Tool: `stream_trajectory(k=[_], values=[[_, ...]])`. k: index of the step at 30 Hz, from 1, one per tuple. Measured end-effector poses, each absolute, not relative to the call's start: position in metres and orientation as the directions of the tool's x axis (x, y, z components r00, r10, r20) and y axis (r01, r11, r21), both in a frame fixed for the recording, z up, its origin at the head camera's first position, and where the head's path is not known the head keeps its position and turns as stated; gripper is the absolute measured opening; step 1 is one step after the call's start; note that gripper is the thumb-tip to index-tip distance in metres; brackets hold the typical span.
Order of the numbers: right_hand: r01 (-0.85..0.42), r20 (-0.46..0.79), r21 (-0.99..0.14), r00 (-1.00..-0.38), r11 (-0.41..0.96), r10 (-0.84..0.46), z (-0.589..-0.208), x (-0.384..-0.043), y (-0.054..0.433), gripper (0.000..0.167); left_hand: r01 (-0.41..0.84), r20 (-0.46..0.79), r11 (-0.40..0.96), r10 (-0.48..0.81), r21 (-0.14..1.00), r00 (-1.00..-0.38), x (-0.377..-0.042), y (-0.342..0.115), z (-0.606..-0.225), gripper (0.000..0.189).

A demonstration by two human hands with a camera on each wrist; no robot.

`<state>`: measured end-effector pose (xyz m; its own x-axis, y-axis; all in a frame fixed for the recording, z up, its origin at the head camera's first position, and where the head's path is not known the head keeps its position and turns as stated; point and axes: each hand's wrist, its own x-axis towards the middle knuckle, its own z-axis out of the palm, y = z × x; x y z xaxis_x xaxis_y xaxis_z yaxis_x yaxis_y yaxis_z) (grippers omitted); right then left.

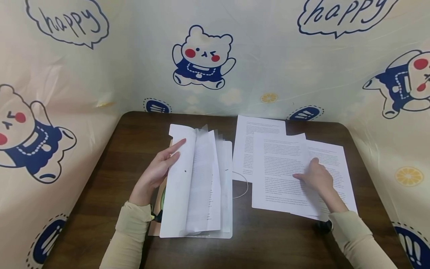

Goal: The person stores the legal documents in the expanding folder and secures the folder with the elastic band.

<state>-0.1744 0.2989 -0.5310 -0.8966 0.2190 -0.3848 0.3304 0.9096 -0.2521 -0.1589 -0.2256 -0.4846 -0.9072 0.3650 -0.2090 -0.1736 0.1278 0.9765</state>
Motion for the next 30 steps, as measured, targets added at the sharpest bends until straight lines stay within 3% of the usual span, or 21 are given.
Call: stream_trajectory(k=[14,23,30], values=[[0.304,-0.357,-0.323,-0.916,0.896,0.182,-0.528,-0.169,0.298,0.114,-0.176,-0.219,0.153,0.346,0.973,-0.912,-0.159,-0.225,-0.488,0.059],[0.228,-0.385,-0.420,-0.921,0.878,0.054,-0.519,-0.169,0.315,0.082,-0.170,-0.209,0.142,0.345,0.975,-0.915,-0.160,-0.223,-0.484,0.059],[0.250,-0.463,-0.503,-0.886,0.827,-0.014,-0.516,-0.174,0.331,0.064,-0.158,-0.206,0.165,0.340,0.974,-0.918,-0.159,-0.224,-0.483,0.059]])
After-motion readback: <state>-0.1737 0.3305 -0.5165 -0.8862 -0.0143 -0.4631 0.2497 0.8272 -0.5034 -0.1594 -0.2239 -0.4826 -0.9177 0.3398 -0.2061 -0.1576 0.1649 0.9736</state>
